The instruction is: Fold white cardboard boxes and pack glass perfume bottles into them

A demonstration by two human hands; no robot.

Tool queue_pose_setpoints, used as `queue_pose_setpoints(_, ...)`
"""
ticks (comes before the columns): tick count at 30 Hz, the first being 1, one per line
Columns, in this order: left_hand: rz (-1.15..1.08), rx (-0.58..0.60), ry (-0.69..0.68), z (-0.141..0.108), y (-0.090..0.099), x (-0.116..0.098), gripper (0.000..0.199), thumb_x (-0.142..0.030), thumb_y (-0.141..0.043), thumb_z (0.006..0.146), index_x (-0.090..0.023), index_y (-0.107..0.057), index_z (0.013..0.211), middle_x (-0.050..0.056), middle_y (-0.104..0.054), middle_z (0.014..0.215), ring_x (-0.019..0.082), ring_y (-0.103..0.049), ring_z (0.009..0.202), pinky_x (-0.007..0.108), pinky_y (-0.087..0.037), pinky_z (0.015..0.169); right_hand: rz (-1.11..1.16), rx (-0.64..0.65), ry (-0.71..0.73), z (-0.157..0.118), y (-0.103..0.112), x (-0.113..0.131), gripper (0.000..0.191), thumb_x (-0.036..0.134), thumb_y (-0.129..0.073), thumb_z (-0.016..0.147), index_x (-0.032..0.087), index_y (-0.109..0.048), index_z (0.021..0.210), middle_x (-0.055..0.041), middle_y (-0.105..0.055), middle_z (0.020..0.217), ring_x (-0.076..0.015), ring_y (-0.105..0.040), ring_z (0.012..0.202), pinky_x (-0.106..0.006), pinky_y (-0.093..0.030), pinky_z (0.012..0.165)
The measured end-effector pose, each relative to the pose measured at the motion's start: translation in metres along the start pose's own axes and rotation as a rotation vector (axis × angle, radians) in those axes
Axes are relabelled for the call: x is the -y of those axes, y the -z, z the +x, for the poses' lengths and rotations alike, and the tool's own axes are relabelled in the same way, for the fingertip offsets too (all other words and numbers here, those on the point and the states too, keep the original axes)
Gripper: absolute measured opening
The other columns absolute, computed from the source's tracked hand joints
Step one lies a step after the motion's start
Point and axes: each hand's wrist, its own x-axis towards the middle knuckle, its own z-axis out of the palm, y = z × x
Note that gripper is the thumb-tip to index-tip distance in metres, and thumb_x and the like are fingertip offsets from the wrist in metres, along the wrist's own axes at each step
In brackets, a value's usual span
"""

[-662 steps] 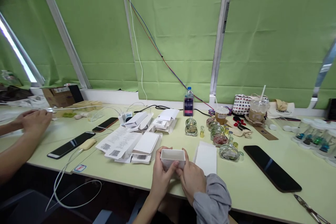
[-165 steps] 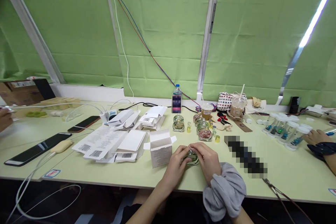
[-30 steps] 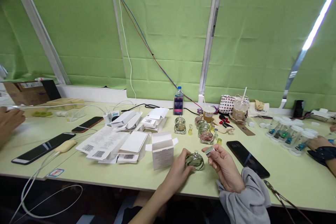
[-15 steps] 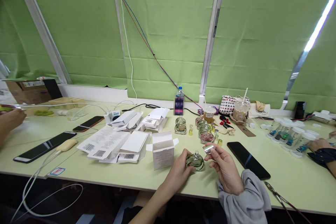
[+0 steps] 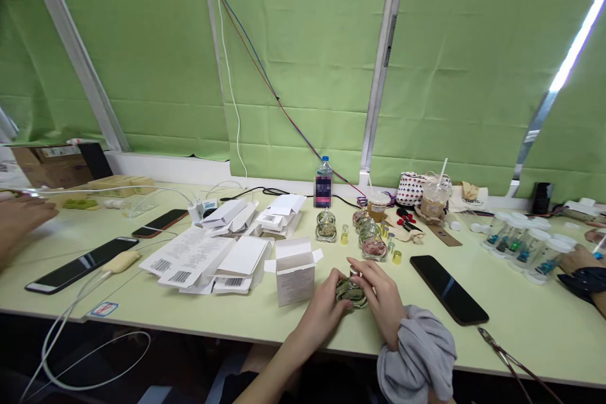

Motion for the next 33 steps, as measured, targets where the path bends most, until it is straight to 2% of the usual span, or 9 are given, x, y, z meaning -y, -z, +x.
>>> queue_pose_setpoints(8, -0.001, 0.0, -0.031, 0.0, 0.0, 0.003, 0.028, -0.007, -0.054, 0.073, -0.023, -0.04, 0.092, 0.001, -0.058, 0.093, 0.018, -0.054, 0.088, 0.026, -0.038, 0.077, -0.013, 0.023, 0.051, -0.005, 0.003, -0.007, 0.035, 0.03, -0.047, 0.091, 0.029, -0.064, 0.121, -0.0059, -0.067, 0.107, -0.0211, -0.062, 0.099, -0.031, -0.05, 0.085)
queue_pose_setpoints(16, -0.008, 0.004, -0.041, -0.001, 0.0, 0.002, 0.028, -0.006, -0.053, 0.073, -0.023, -0.039, 0.091, 0.001, -0.057, 0.092, 0.018, -0.054, 0.087, 0.025, -0.038, 0.076, -0.001, 0.058, 0.079, -0.007, 0.007, -0.011, 0.04, 0.022, -0.043, 0.09, 0.032, -0.062, 0.124, -0.0041, -0.066, 0.094, -0.0176, -0.058, 0.07, -0.03, -0.05, 0.067)
queue_pose_setpoints(20, 0.001, 0.004, -0.032, -0.001, 0.0, 0.001, 0.028, -0.006, -0.052, 0.073, -0.023, -0.038, 0.09, 0.001, -0.057, 0.091, 0.018, -0.053, 0.086, 0.024, -0.037, 0.074, 0.043, -0.02, 0.069, -0.008, 0.005, -0.009, 0.041, 0.023, -0.04, 0.091, 0.033, -0.06, 0.126, -0.0045, -0.064, 0.091, -0.0177, -0.054, 0.061, -0.034, -0.048, 0.064)
queue_pose_setpoints(25, 0.004, 0.0, -0.042, -0.001, 0.0, 0.001, 0.029, -0.004, -0.052, 0.073, -0.023, -0.039, 0.091, 0.001, -0.057, 0.09, 0.017, -0.053, 0.085, 0.024, -0.037, 0.074, 0.151, -0.1, 0.013, -0.01, 0.004, 0.002, 0.031, 0.03, -0.048, 0.087, 0.033, -0.071, 0.107, -0.0083, -0.062, 0.108, -0.0202, -0.054, 0.059, -0.039, -0.047, 0.064)
queue_pose_setpoints(27, 0.006, -0.002, -0.037, -0.001, 0.0, 0.001, 0.028, -0.005, -0.052, 0.073, -0.023, -0.04, 0.091, 0.001, -0.057, 0.091, 0.017, -0.053, 0.085, 0.024, -0.037, 0.075, 0.161, -0.085, -0.012, -0.01, 0.004, 0.007, 0.03, 0.031, -0.053, 0.084, 0.034, -0.071, 0.109, -0.0079, -0.064, 0.102, -0.0215, -0.054, 0.06, -0.039, -0.047, 0.066)
queue_pose_setpoints(30, 0.007, 0.001, -0.029, -0.001, 0.0, 0.002, 0.027, -0.006, -0.053, 0.073, -0.023, -0.04, 0.091, 0.001, -0.057, 0.091, 0.018, -0.053, 0.086, 0.025, -0.037, 0.075, 0.131, -0.09, -0.014, -0.011, 0.003, 0.013, 0.034, 0.032, -0.051, 0.086, 0.035, -0.068, 0.115, -0.0066, -0.066, 0.084, -0.0224, -0.053, 0.06, -0.04, -0.047, 0.067)
queue_pose_setpoints(33, 0.003, 0.0, -0.035, -0.001, 0.0, 0.003, 0.028, -0.005, -0.053, 0.073, -0.023, -0.039, 0.091, 0.0, -0.057, 0.09, 0.017, -0.053, 0.086, 0.025, -0.037, 0.076, 0.109, -0.054, 0.002, -0.011, 0.002, 0.014, 0.032, 0.031, -0.048, 0.088, 0.035, -0.069, 0.112, -0.0074, -0.067, 0.093, -0.0209, -0.053, 0.059, -0.039, -0.048, 0.064)
